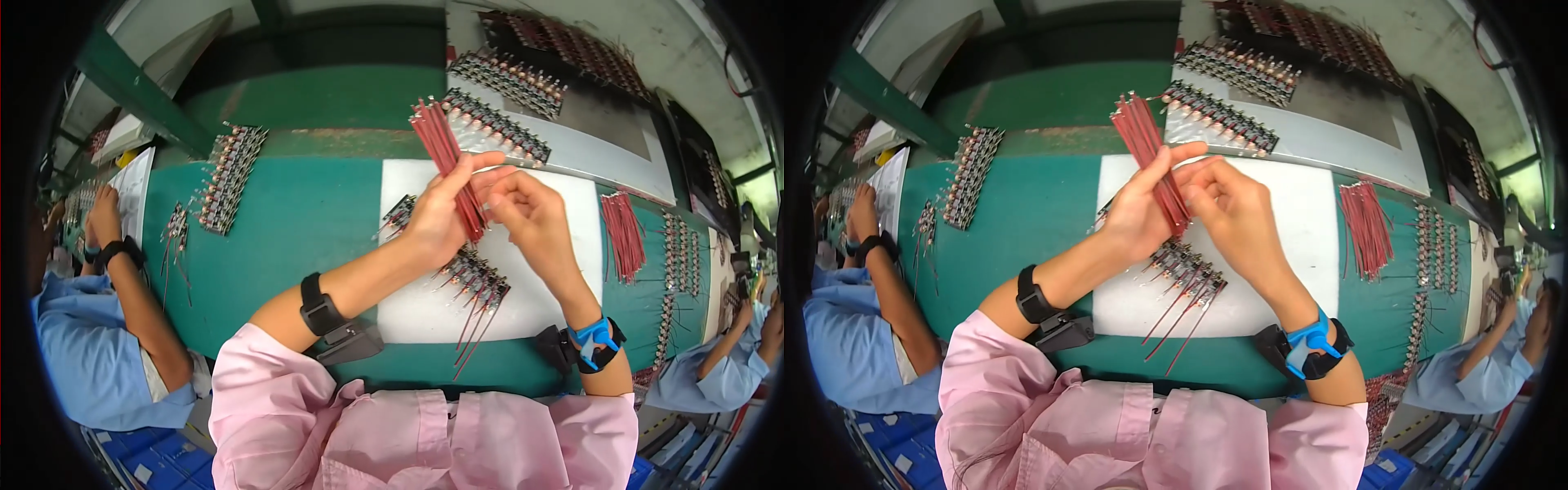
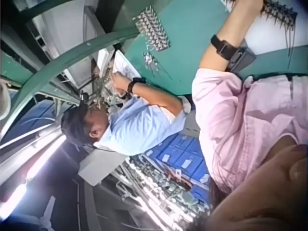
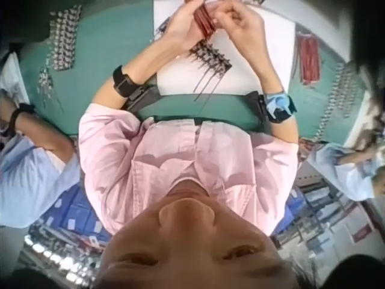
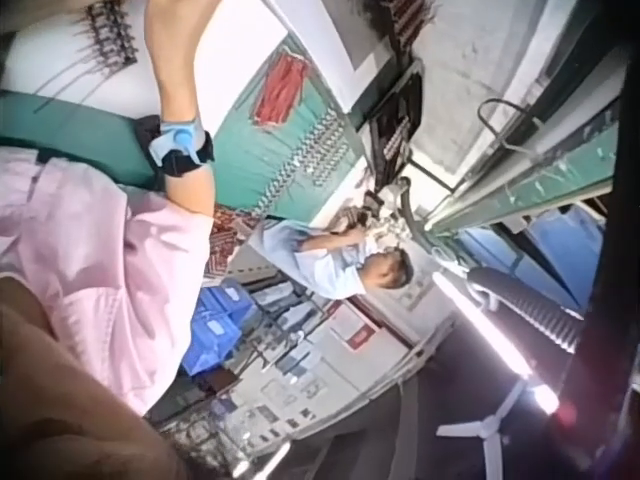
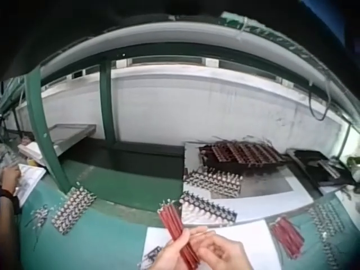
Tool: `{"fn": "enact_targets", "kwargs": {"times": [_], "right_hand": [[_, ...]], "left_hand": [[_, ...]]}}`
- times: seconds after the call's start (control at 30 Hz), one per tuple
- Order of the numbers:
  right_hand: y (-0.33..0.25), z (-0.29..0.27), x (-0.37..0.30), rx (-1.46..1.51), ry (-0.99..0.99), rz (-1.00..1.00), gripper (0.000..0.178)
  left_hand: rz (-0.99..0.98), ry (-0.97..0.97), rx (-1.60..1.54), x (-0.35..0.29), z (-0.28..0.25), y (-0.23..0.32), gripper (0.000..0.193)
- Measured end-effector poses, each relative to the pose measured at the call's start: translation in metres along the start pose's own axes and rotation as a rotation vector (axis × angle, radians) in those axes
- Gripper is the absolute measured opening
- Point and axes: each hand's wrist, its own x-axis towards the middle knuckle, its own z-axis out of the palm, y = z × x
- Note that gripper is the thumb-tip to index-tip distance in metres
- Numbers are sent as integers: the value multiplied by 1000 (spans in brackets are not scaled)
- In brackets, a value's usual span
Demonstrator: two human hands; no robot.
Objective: The person picks up a bundle of red wires, inserts them one by one into a circuit board, and then moves the completed board to a stack before starting a new one.
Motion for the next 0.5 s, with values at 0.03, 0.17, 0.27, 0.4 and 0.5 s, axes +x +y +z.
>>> {"fn": "enact_targets", "kwargs": {"times": [0.03,0.17,0.27,0.4,0.5], "right_hand": [[2,-1,-1,-71,-26,-32,8],[5,11,-3,-65,21,-188,6],[-6,19,1,-120,32,-146,5],[-7,24,-1,-275,73,-217,6],[0,22,0,-375,91,-308,6]], "left_hand": [[7,-13,15,0,-2,0,42],[4,-32,13,-2,0,1,45],[-6,-31,9,-4,2,1,46],[-25,-18,-1,-7,6,1,49],[-55,-10,-28,-6,9,2,49]]}}
